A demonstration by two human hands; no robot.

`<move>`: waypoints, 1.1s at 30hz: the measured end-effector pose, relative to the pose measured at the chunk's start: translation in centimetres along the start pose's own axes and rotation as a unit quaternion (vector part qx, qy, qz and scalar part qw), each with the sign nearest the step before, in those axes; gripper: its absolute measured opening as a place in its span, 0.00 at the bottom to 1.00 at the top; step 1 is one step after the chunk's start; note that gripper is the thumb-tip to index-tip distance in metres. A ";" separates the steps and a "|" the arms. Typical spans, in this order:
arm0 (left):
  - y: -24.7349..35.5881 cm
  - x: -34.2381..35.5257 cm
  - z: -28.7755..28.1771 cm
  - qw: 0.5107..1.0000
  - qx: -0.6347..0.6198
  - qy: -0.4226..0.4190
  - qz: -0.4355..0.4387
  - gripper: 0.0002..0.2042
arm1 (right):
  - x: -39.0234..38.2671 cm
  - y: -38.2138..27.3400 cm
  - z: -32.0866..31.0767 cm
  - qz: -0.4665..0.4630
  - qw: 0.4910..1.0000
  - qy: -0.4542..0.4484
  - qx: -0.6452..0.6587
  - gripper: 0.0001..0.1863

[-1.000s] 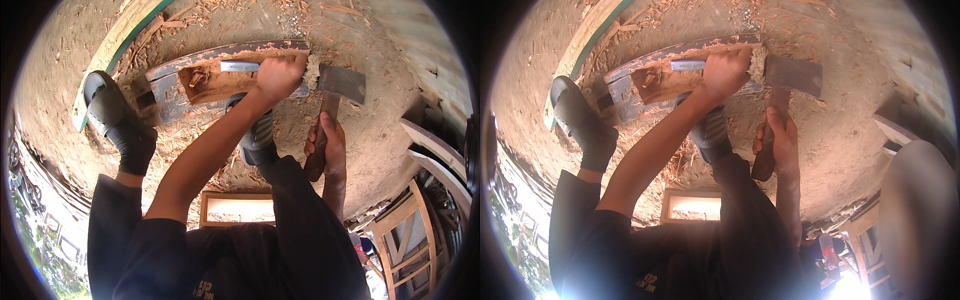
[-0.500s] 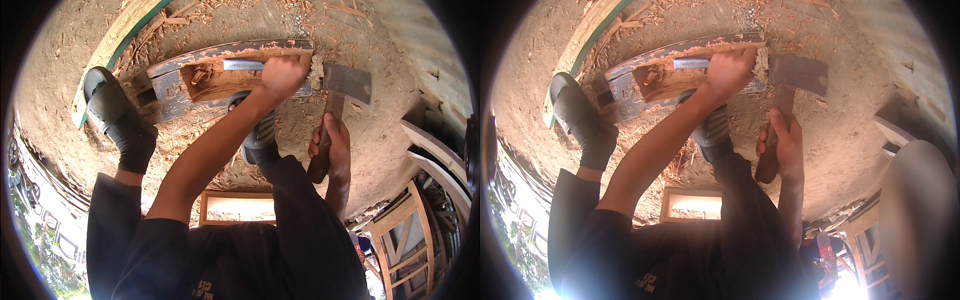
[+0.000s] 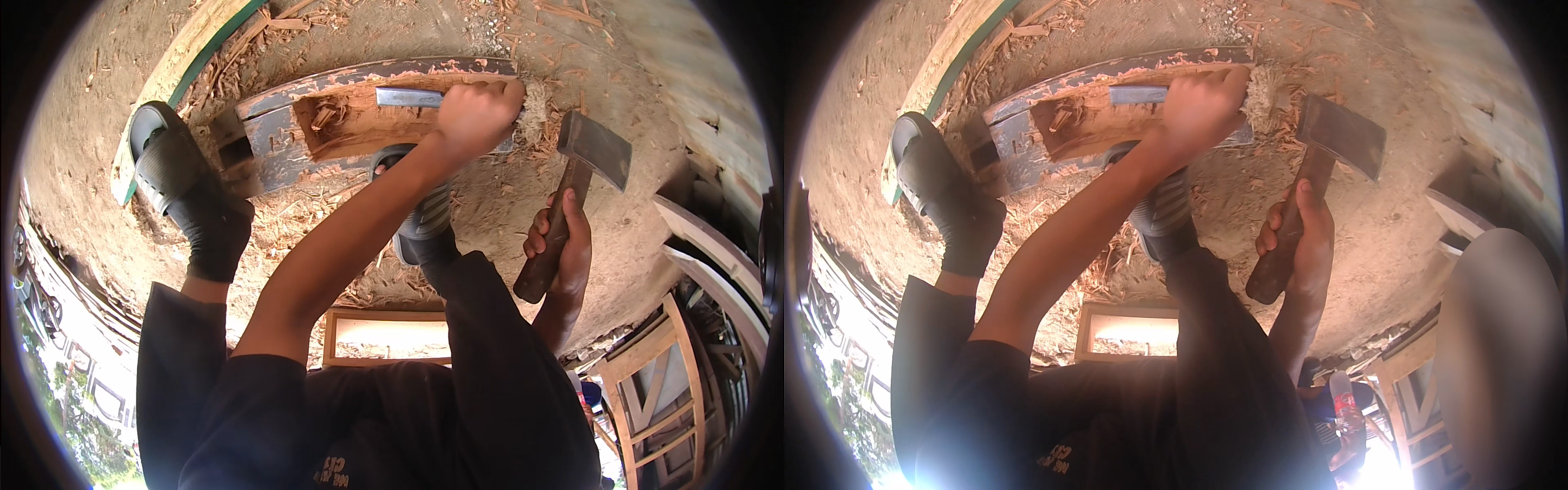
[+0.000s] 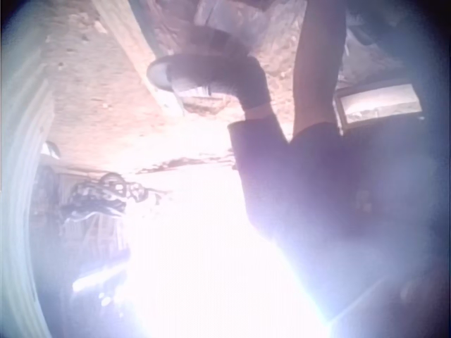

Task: The person uses a chisel and mallet to carve a rectangular recess into a piece of wood. They repeatedly strike the chisel, remove wood shavings by hand, and adjust the chisel position to deepen the cut.

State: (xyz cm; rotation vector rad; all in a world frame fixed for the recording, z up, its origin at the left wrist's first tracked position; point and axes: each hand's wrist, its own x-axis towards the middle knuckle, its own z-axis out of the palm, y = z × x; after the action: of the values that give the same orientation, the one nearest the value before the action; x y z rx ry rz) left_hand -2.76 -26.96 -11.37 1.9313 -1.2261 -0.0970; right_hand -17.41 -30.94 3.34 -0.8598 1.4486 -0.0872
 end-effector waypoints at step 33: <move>-0.5 0.0 1.6 1.000 0.020 0.003 -0.001 0.03 | 0.7 -0.6 -0.5 0.020 1.000 -0.011 0.001 0.17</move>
State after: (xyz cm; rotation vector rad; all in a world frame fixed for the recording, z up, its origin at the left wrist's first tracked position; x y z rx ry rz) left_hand -3.14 -27.82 -12.70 1.9655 -1.2310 -0.0674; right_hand -17.50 -31.92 3.16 -0.8266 1.4454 -0.0489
